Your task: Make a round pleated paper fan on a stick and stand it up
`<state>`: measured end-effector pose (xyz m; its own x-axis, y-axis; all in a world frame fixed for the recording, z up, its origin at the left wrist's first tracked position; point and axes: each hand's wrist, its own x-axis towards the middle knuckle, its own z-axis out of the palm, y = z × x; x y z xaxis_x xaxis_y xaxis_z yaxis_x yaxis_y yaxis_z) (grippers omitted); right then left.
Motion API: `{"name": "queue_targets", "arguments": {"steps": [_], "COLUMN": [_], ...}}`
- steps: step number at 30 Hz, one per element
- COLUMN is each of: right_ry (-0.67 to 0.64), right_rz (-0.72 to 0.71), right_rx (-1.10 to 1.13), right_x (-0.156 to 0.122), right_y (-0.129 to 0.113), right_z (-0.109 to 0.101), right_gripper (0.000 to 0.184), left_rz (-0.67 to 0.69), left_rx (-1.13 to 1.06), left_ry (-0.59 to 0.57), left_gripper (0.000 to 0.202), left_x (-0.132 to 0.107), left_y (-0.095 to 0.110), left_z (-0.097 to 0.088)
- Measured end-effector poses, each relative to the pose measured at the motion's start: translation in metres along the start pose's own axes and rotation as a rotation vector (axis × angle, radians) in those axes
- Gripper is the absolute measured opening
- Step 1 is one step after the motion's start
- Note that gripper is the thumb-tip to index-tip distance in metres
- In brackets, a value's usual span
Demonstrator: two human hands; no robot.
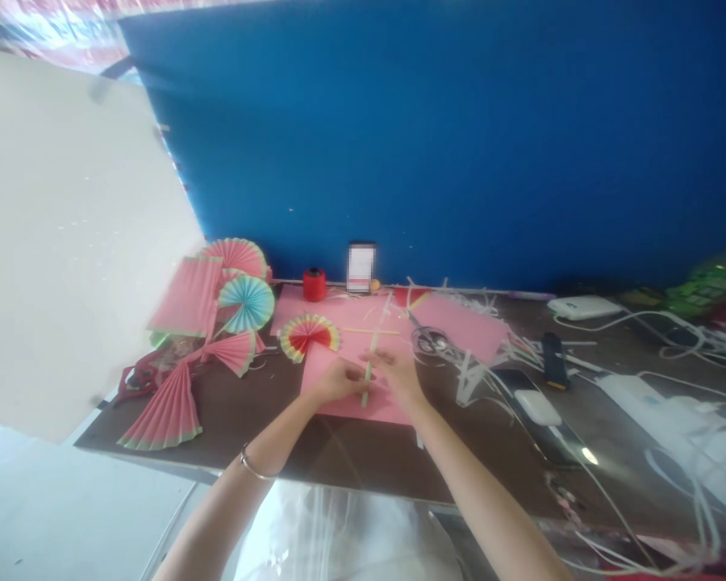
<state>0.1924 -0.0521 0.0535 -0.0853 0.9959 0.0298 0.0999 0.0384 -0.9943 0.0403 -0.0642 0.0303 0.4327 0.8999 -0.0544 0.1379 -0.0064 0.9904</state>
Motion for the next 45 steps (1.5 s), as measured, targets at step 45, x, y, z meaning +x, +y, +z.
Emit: {"name": "queue_targets", "arguments": {"steps": [45], "right_ry": [0.207], "right_rz": [-0.156], "right_rx": [0.156], "right_x": [0.006], "right_y": [0.003], "right_z": [-0.007], "right_gripper": [0.029], "left_rz": [0.184], "left_rx": [0.091], "left_ry": [0.187], "left_gripper": [0.043], "left_x": [-0.001], "left_y": [0.013], "left_z": [0.002]}}
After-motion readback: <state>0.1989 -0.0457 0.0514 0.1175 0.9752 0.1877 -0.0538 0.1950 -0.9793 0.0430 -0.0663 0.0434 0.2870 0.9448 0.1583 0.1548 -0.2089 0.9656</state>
